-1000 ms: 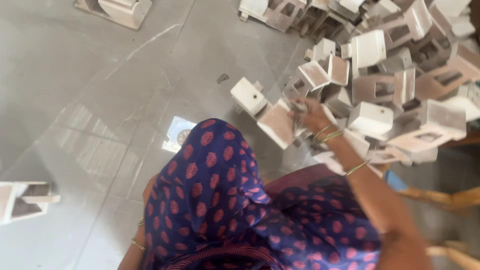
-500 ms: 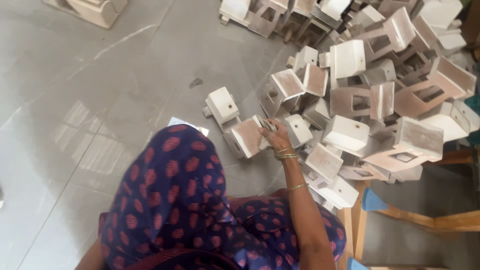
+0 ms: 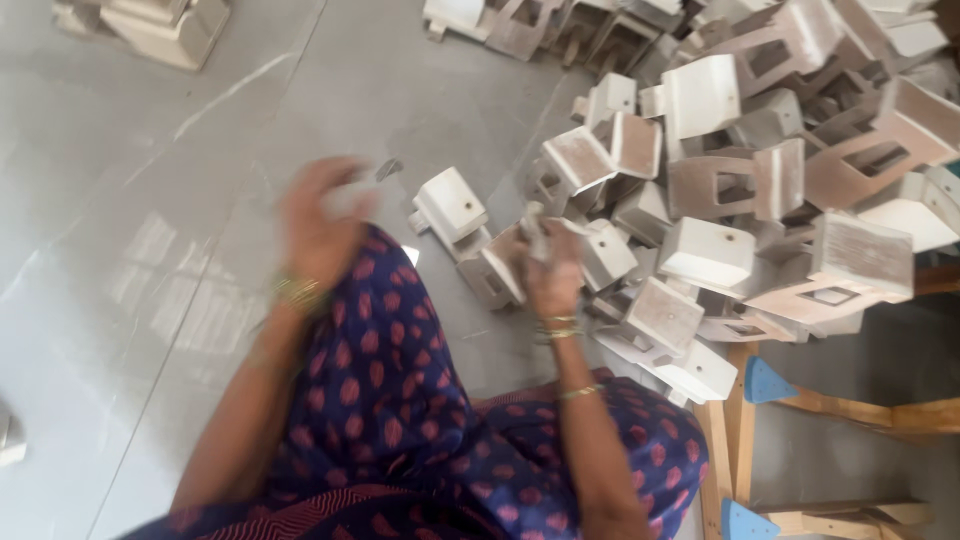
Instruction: The person sits on the floor next to a large pile of small unfinished wooden stools and wipes each stool with a cloth, one at a time, rubbing the seat and sides before setting the wiped stool aside and picking up the next one.
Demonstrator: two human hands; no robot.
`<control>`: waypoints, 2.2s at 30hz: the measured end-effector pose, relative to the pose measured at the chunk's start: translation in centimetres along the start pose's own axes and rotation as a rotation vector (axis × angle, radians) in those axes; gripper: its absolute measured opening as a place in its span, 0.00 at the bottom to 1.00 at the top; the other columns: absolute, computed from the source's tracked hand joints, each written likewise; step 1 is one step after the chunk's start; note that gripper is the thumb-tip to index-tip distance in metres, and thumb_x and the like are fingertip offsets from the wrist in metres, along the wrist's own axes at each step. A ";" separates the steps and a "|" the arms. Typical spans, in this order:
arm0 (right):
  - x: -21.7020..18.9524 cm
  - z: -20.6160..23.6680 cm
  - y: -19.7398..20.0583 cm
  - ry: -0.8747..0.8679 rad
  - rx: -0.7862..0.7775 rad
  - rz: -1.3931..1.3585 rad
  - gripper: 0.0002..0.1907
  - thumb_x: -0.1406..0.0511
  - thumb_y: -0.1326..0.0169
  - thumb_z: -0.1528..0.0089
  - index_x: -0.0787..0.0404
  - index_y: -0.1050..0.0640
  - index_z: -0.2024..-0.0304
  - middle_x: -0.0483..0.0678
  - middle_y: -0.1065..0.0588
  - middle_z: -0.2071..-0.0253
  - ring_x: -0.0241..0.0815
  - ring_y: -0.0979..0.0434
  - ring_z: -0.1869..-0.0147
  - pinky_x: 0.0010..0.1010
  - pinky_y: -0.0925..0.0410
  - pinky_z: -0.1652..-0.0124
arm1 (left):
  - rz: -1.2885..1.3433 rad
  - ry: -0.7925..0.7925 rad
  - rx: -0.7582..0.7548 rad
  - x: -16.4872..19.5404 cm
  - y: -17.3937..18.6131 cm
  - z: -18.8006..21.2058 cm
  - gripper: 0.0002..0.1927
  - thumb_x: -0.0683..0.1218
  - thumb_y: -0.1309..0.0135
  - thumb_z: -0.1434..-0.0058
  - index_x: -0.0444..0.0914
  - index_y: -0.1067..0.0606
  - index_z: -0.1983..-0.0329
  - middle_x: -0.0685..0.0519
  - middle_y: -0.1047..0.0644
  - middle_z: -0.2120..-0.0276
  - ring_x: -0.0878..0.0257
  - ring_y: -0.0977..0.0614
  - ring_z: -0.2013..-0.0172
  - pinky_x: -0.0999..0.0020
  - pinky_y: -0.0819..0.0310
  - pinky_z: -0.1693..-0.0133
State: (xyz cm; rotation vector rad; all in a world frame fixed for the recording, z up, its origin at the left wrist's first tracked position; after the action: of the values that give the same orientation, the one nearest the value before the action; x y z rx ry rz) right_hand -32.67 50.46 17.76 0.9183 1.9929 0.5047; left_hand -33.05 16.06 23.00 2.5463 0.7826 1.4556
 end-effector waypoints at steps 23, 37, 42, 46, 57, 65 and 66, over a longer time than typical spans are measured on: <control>3.6 4.6 1.6 0.031 -0.086 -0.272 0.13 0.65 0.51 0.29 0.61 0.19 0.47 0.53 0.19 0.44 0.49 0.20 0.36 0.41 0.29 0.35 | 0.094 -0.113 -1.007 -3.0 -21.8 3.1 0.64 0.35 0.33 0.66 0.43 0.51 0.24 0.36 0.28 0.44 0.42 0.25 0.44 0.56 0.32 0.42; 9.4 5.3 -1.0 -0.632 -0.212 -0.276 0.23 0.59 0.40 0.34 0.68 0.21 0.43 0.50 0.20 0.61 0.37 0.25 0.59 0.25 0.29 0.59 | -0.286 -0.114 -0.835 -8.2 -21.2 1.7 0.50 0.31 0.42 0.59 0.44 0.40 0.29 0.43 0.32 0.33 0.44 0.31 0.35 0.50 0.36 0.40; 10.0 3.6 -2.6 -0.555 -0.013 -0.517 0.31 0.54 0.45 0.33 0.71 0.28 0.36 0.53 0.26 0.44 0.37 0.30 0.41 0.26 0.38 0.43 | -0.172 -0.152 -0.962 -5.7 -19.9 1.9 0.65 0.41 0.26 0.65 0.38 0.54 0.27 0.37 0.49 0.30 0.41 0.45 0.30 0.45 0.52 0.35; 9.0 2.7 -6.9 -0.519 -0.081 -0.863 0.35 0.51 0.55 0.27 0.69 0.33 0.27 0.56 0.29 0.35 0.38 0.36 0.30 0.24 0.50 0.30 | 0.014 -0.057 -1.028 -4.6 -19.8 2.0 0.74 0.42 0.23 0.73 0.37 0.56 0.25 0.40 0.45 0.31 0.45 0.39 0.32 0.59 0.40 0.33; 8.4 4.7 -2.0 -0.654 -0.446 -0.648 0.20 0.60 0.46 0.29 0.72 0.20 0.47 0.45 0.25 0.60 0.34 0.29 0.58 0.27 0.34 0.63 | -0.096 0.002 -1.047 -5.1 -19.8 2.4 0.72 0.47 0.22 0.76 0.43 0.49 0.25 0.47 0.33 0.37 0.48 0.27 0.41 0.57 0.29 0.43; 2.7 2.4 0.2 -0.197 -0.154 -0.061 0.21 0.64 0.48 0.31 0.66 0.25 0.37 0.59 0.24 0.47 0.51 0.28 0.45 0.38 0.35 0.45 | -0.203 -0.030 -0.811 -5.4 -22.9 3.4 0.51 0.56 0.22 0.73 0.36 0.30 0.44 0.43 0.21 0.54 0.43 0.18 0.56 0.52 0.25 0.53; 0.6 2.5 -0.6 0.166 -0.150 0.026 0.21 0.67 0.49 0.29 0.70 0.27 0.35 0.66 0.30 0.32 0.62 0.35 0.26 0.44 0.42 0.31 | -0.211 -0.004 -0.774 -5.4 -23.1 4.0 0.47 0.57 0.22 0.71 0.34 0.29 0.48 0.42 0.20 0.57 0.42 0.18 0.58 0.51 0.25 0.55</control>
State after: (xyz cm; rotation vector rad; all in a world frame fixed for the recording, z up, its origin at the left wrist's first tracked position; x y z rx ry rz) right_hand -31.06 50.55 15.63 0.8331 2.0612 0.7559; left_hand -40.71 33.96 8.93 1.8238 0.3580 1.3338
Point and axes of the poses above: each hand's wrist, its own z-axis away from the middle knuckle, its own y-axis out of the back of the hand, x = y × z, the point moved 3 cm from there along -z, towards the middle knuckle
